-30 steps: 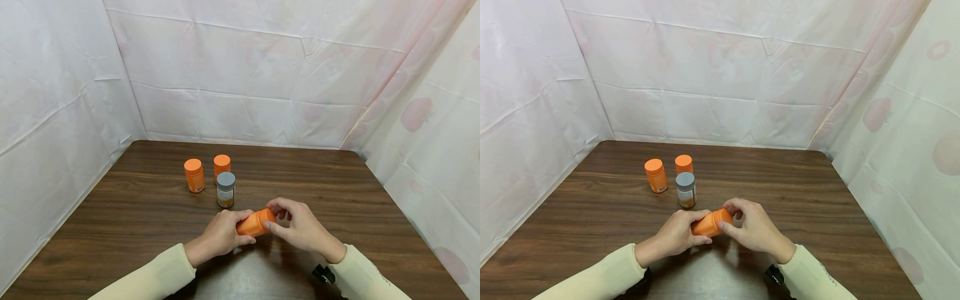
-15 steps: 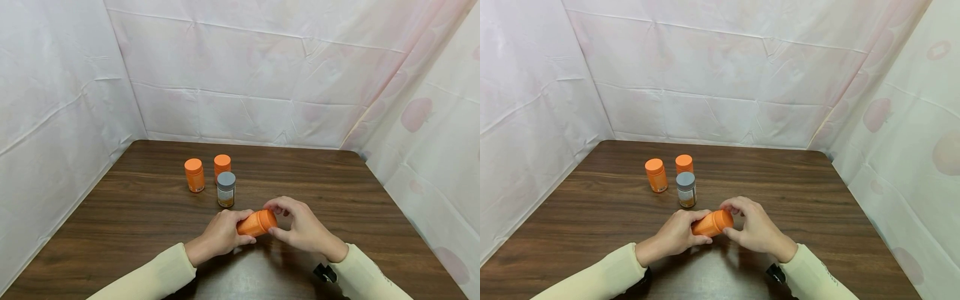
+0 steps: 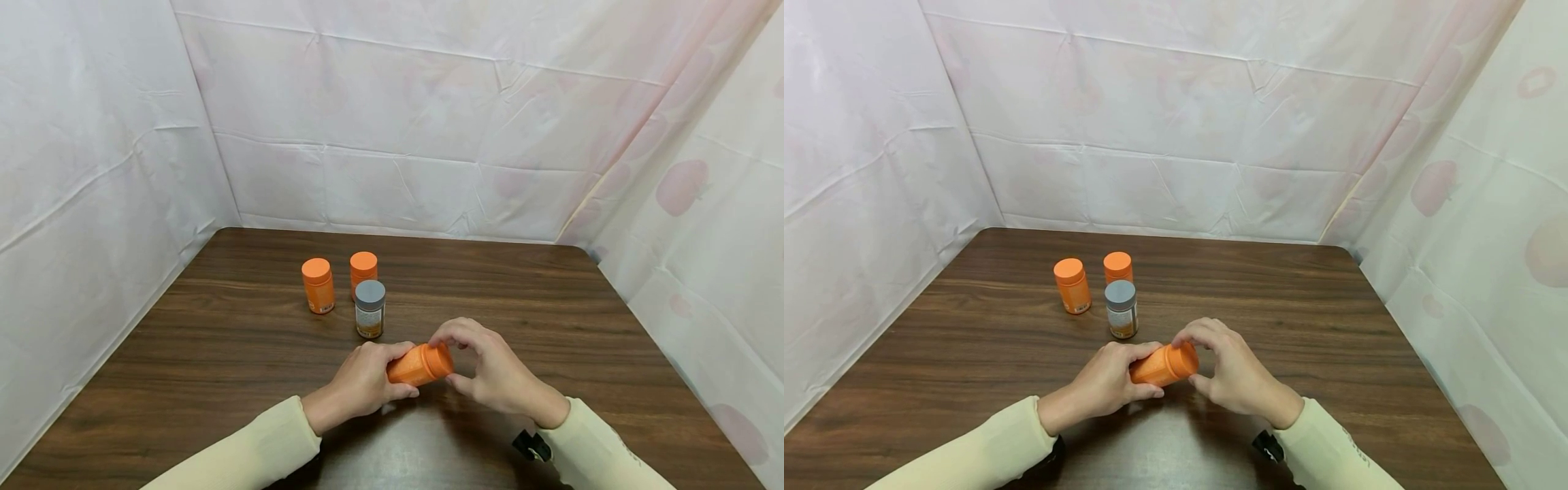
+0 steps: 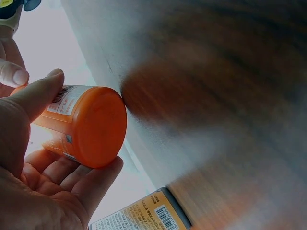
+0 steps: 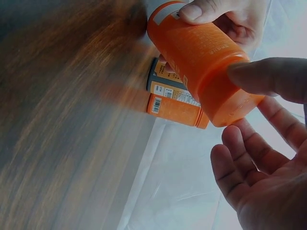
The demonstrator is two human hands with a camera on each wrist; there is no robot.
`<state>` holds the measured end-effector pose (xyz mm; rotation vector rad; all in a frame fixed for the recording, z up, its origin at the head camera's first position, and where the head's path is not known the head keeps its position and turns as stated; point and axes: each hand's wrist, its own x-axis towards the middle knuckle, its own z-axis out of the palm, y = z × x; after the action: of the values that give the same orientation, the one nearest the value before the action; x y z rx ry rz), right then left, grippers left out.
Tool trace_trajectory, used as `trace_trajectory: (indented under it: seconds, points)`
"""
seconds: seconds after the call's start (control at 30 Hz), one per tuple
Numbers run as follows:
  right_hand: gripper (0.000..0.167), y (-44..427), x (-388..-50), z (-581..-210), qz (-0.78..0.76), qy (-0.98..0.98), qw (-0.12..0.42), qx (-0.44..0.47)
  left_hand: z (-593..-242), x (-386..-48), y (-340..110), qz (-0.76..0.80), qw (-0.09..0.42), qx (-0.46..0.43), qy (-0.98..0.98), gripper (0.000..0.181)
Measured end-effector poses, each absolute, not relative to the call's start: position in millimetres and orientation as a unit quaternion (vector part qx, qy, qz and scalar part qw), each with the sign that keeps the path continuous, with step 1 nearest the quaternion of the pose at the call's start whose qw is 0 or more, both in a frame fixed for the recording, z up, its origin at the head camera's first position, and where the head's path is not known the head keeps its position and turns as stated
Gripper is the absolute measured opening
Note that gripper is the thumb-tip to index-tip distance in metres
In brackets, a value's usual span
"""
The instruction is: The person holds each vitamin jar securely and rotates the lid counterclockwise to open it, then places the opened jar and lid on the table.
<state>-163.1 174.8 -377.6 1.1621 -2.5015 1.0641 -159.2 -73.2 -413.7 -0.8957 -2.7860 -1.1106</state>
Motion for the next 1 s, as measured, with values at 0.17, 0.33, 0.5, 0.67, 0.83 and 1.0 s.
trace_trajectory:
  seconds: [0.17, 0.33, 0.5, 0.67, 0.83, 1.0]
  points:
    - [0.060, 174.8, -162.8, -376.9, 0.358, -0.844, 0.087, 0.390, -413.7, -159.1, -73.1, -0.353, 0.008, -0.286, -0.891, 0.046]
    - [0.051, 174.0, -162.6, -377.8, 0.359, -0.853, 0.102, 0.365, -413.8, -159.3, -73.0, -0.355, 0.007, -0.284, -0.890, 0.044]
    - [0.040, 173.2, -160.9, -377.5, 0.351, -0.880, 0.099, 0.305, -413.3, -159.4, -72.9, -0.355, 0.005, -0.284, -0.890, 0.045]
    - [0.031, 173.2, -160.7, -376.8, 0.355, -0.892, 0.076, 0.269, -412.6, -158.7, -72.9, -0.355, 0.005, -0.281, -0.892, 0.046]
    - [0.030, 173.0, -161.6, -375.8, 0.355, -0.898, 0.045, 0.255, -411.9, -158.4, -72.6, -0.355, 0.004, -0.279, -0.893, 0.047]
    - [0.030, 173.0, -161.8, -375.8, 0.348, -0.903, 0.031, 0.251, -412.1, -158.2, -72.6, -0.356, 0.004, -0.278, -0.892, 0.047]
